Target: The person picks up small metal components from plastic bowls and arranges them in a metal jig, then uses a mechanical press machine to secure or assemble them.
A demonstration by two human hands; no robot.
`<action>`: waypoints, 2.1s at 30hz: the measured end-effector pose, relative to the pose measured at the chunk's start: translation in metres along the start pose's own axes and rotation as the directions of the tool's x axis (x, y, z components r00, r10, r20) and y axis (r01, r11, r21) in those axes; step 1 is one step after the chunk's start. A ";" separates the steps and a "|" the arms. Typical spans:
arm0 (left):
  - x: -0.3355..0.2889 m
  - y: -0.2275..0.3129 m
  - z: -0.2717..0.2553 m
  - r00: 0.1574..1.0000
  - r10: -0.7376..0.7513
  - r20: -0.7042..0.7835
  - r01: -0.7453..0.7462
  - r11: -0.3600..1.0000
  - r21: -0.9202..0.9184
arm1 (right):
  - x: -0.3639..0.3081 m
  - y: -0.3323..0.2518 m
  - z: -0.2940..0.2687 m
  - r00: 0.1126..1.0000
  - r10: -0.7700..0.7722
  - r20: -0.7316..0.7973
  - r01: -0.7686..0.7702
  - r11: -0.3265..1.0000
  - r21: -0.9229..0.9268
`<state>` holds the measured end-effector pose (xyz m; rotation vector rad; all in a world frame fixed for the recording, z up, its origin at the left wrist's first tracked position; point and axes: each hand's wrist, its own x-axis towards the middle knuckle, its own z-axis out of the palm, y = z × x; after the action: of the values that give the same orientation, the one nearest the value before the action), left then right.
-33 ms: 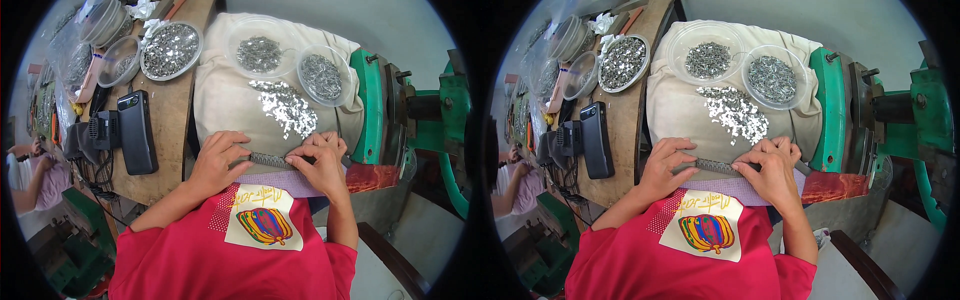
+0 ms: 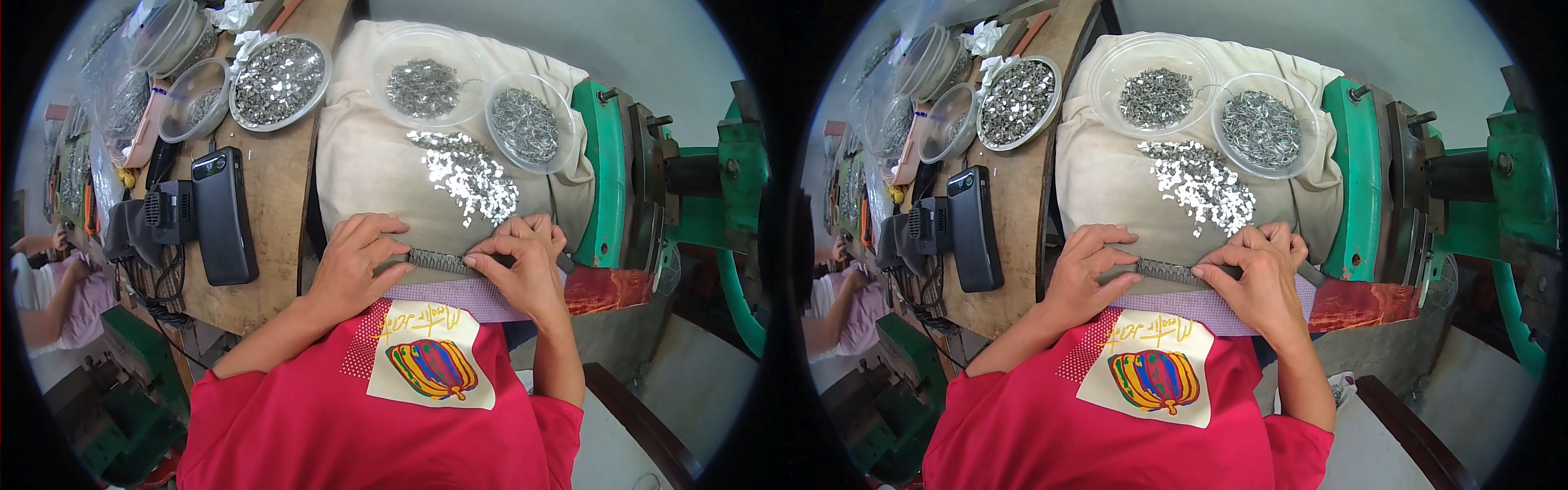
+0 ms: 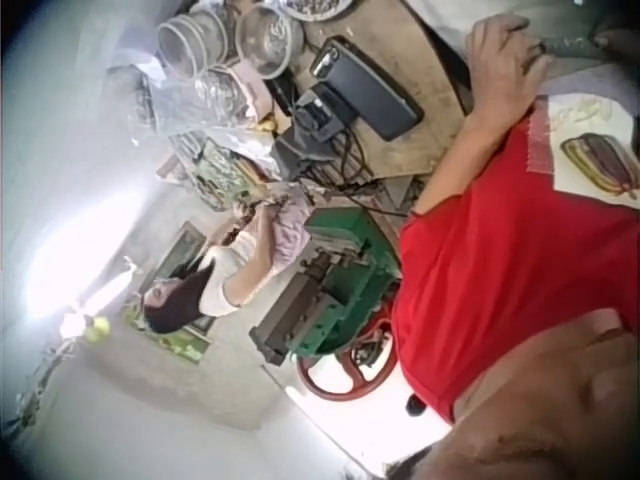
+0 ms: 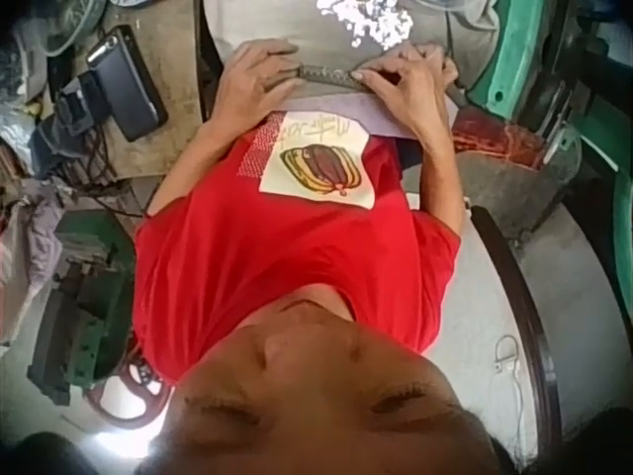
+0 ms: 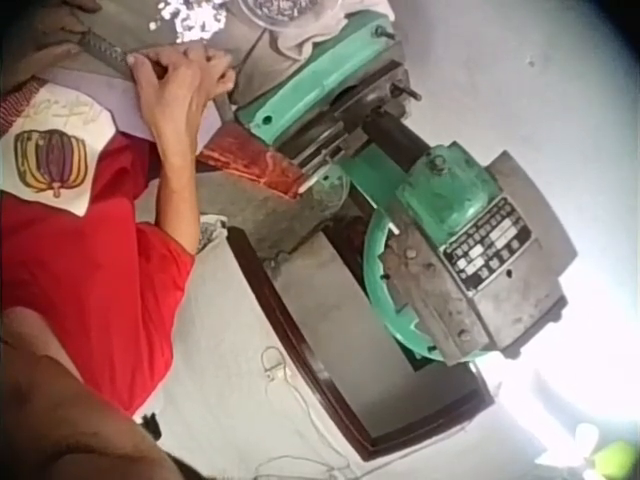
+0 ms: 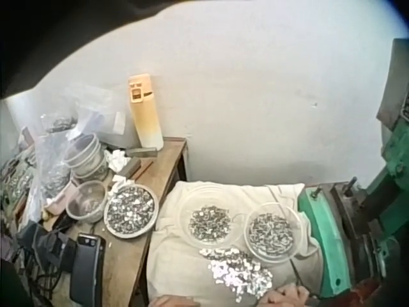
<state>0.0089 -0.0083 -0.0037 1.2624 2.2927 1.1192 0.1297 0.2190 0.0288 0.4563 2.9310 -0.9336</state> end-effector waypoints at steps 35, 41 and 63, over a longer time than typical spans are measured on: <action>0.000 0.000 -0.001 1.000 0.014 -0.014 -0.014 1.000 0.000 | -0.004 0.010 -0.010 0.996 0.079 -0.042 -0.072 0.988 0.136; 0.000 0.002 -0.001 1.000 0.011 -0.013 -0.011 1.000 0.003 | -0.015 0.011 -0.006 0.997 0.041 -0.065 -0.037 0.997 0.063; -0.001 0.002 0.000 1.000 0.005 -0.011 -0.005 1.000 -0.004 | -0.001 -0.010 0.005 0.996 -0.034 -0.085 0.037 0.999 0.034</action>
<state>0.0106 -0.0085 -0.0017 1.2648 2.2951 1.1351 0.1269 0.2080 0.0309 0.4585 3.0122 -0.9962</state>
